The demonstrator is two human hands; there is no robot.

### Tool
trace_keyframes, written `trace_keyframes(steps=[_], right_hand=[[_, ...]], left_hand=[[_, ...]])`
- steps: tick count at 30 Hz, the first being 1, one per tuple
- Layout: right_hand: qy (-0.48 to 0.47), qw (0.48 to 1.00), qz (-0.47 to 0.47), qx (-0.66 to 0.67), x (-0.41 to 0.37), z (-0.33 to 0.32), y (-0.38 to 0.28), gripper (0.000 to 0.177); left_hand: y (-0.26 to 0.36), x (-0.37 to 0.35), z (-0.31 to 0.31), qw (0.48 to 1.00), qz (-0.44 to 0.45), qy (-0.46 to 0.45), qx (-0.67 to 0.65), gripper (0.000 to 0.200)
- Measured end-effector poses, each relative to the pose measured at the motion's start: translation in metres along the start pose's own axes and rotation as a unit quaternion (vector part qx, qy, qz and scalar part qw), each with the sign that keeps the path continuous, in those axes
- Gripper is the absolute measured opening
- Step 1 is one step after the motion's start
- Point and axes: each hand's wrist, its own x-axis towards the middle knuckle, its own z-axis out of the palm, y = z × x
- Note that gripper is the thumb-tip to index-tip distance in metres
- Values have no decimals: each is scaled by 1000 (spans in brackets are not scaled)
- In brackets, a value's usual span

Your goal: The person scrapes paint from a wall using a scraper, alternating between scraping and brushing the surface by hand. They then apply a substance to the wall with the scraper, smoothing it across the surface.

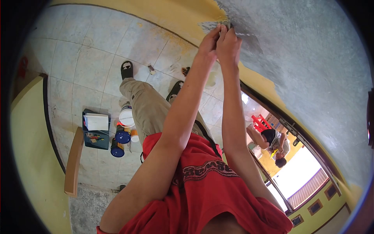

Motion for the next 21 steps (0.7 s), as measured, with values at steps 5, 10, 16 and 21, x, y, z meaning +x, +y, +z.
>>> trace_keyframes(steps=[5,10,16,21], right_hand=[[-30,998,34,-43,-2,-11,-15,39],[-12,999,39,12,0,-1,-14,40],[-46,995,30,-87,3,-10,-19,41],[-20,1000,7,6,3,3,-9,43]], left_hand=[[-7,11,-9,997,2,33,-75,17],[5,9,-8,998,-34,38,-22,17],[3,5,-4,998,-19,51,-37,17],[19,1,10,980,-48,179,76,19]])
